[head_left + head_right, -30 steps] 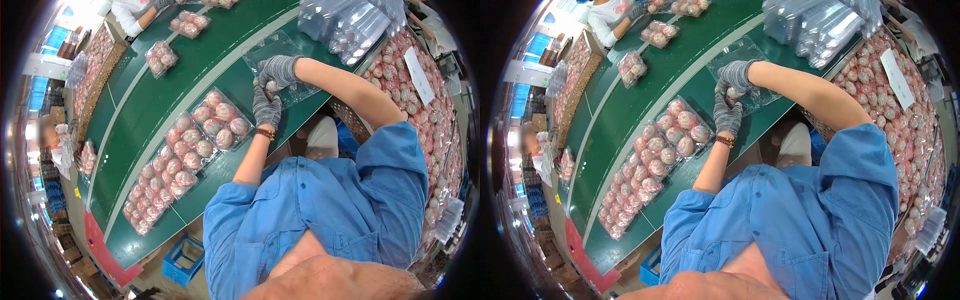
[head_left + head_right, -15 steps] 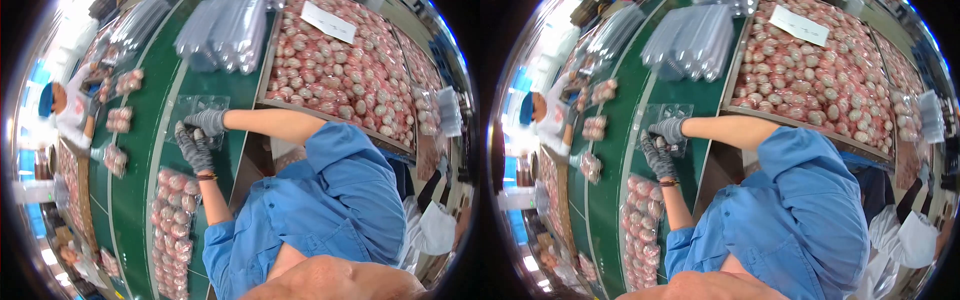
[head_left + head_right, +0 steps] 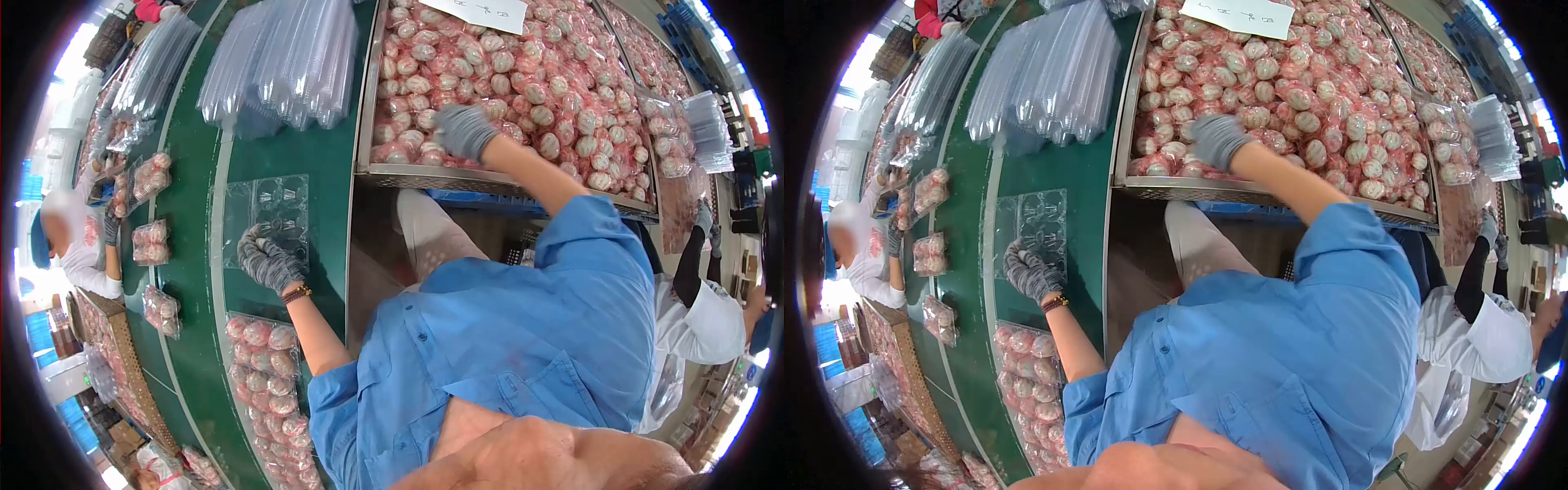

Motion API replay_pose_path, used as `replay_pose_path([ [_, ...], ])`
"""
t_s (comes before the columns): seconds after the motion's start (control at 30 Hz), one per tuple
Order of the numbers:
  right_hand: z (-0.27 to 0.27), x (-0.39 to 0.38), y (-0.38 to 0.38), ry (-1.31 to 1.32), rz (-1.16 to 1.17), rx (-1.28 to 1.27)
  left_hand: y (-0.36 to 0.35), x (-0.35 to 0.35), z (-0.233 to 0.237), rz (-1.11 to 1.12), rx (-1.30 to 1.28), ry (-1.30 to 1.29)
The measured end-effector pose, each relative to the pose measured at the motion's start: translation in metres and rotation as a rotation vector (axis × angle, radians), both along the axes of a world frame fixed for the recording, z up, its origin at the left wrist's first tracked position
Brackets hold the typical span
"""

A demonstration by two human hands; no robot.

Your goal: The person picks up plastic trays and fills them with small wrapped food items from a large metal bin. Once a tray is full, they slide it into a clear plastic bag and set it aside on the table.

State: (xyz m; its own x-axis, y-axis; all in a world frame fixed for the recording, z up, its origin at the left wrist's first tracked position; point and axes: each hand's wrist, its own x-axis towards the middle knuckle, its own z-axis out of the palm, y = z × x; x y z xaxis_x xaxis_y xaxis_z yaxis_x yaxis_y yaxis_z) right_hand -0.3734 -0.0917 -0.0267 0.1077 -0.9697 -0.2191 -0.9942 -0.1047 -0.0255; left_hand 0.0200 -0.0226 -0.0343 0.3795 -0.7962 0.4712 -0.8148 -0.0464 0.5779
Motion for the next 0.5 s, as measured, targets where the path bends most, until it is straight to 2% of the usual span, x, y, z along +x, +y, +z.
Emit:
replay_pose_path([
  [0.07,0.002,-0.045,0.000,0.251,-0.047,0.211,-0.002,0.009,-0.012,-0.035,0.027,0.211],
  [0.1,-0.002,-0.050,0.004,0.316,0.000,0.203,-0.001,0.013,-0.017,-0.050,0.039,0.315],
  [0.2,-0.019,-0.045,0.005,0.476,0.125,0.198,0.006,0.015,-0.022,-0.148,-0.012,0.288],
  [0.3,-0.011,-0.036,-0.018,0.529,0.006,0.382,0.007,0.026,-0.036,-0.123,0.059,0.285],
  [0.33,-0.029,-0.040,-0.026,0.547,0.040,0.386,0.008,0.021,-0.029,-0.136,0.040,0.293],
  [0.43,-0.049,-0.075,-0.041,0.292,0.065,0.242,0.006,0.024,-0.035,-0.072,0.059,0.204],
  [0.5,-0.030,-0.099,-0.037,0.055,0.014,0.274,0.008,0.022,-0.036,-0.061,0.045,0.222],
])
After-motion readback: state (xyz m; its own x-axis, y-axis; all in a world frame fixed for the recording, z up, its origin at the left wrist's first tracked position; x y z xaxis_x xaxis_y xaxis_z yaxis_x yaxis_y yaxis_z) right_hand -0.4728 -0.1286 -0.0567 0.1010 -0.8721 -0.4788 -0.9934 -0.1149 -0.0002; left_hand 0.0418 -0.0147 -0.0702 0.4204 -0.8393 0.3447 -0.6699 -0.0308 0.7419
